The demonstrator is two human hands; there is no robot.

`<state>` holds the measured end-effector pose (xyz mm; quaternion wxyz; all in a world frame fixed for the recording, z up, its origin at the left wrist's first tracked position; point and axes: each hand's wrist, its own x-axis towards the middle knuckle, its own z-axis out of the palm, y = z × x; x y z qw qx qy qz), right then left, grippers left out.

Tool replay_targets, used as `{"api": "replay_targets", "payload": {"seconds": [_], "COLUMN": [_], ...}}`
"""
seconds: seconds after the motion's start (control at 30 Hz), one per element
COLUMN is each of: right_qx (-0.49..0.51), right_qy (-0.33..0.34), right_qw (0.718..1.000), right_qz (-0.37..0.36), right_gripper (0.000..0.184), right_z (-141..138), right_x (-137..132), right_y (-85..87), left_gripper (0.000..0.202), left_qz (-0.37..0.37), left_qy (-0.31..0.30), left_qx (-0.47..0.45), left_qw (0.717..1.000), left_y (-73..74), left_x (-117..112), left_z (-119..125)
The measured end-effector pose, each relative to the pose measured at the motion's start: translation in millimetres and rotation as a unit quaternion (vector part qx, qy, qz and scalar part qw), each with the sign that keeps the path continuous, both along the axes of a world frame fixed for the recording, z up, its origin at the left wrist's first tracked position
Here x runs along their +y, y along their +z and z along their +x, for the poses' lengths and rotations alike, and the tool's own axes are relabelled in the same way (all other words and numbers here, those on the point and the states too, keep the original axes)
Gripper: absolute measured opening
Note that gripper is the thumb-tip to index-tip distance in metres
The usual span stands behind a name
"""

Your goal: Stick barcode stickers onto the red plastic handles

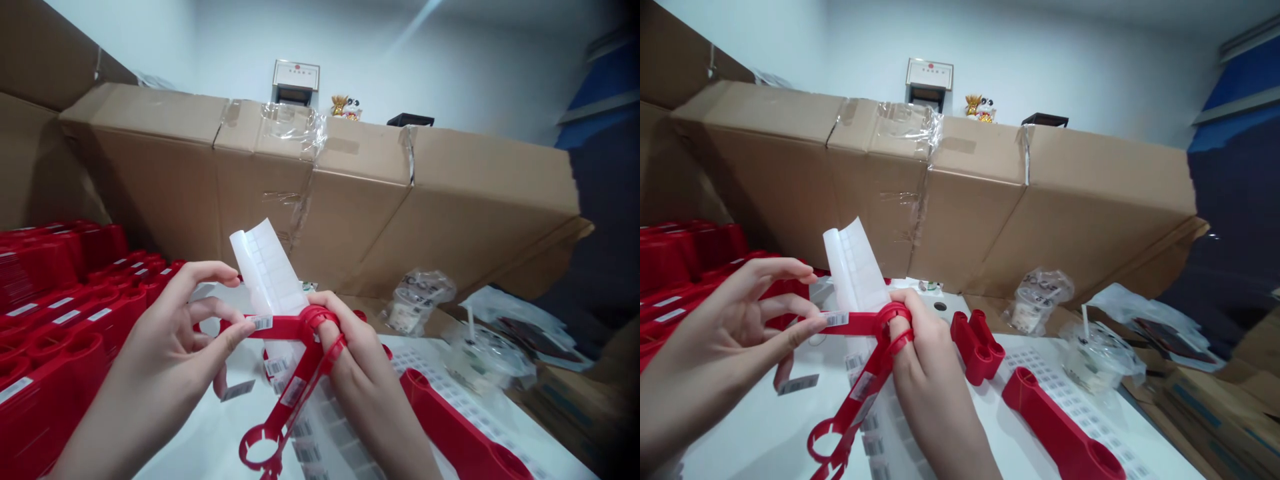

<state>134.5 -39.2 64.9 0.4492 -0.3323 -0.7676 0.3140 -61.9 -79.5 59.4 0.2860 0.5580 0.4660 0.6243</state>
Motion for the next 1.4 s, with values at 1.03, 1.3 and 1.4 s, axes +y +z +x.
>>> {"api": "replay_targets", "payload": {"seconds": [1.03, 1.3, 1.4], "right_qx": [0.015, 0.013, 0.009], "right_qy": [0.02, 0.022, 0.019], "right_qw": [1.0, 1.0, 1.0], "right_qz": [-0.016, -0.016, -0.014], "right_gripper": [0.025, 0.026, 0.025], "right_z": [-4.9, -4.1, -4.1], "right_x": [-6.3, -7.5, -8.3], "right_y": [3.2, 3.6, 3.8], "left_gripper": [0.042, 0.043, 0.042], "left_qz": [-0.034, -0.048, -0.045], "left_qy": [-0.063, -0.078, -0.072], "left_qx": [0.033, 0.036, 0.03], "left_qw": [0.997, 0.995, 0.996], "left_y": [-6.6, -6.6, -7.2], "left_x": [1.3, 2.4, 1.9], "left_z": [-7.9, -9.5, -8.0]}}
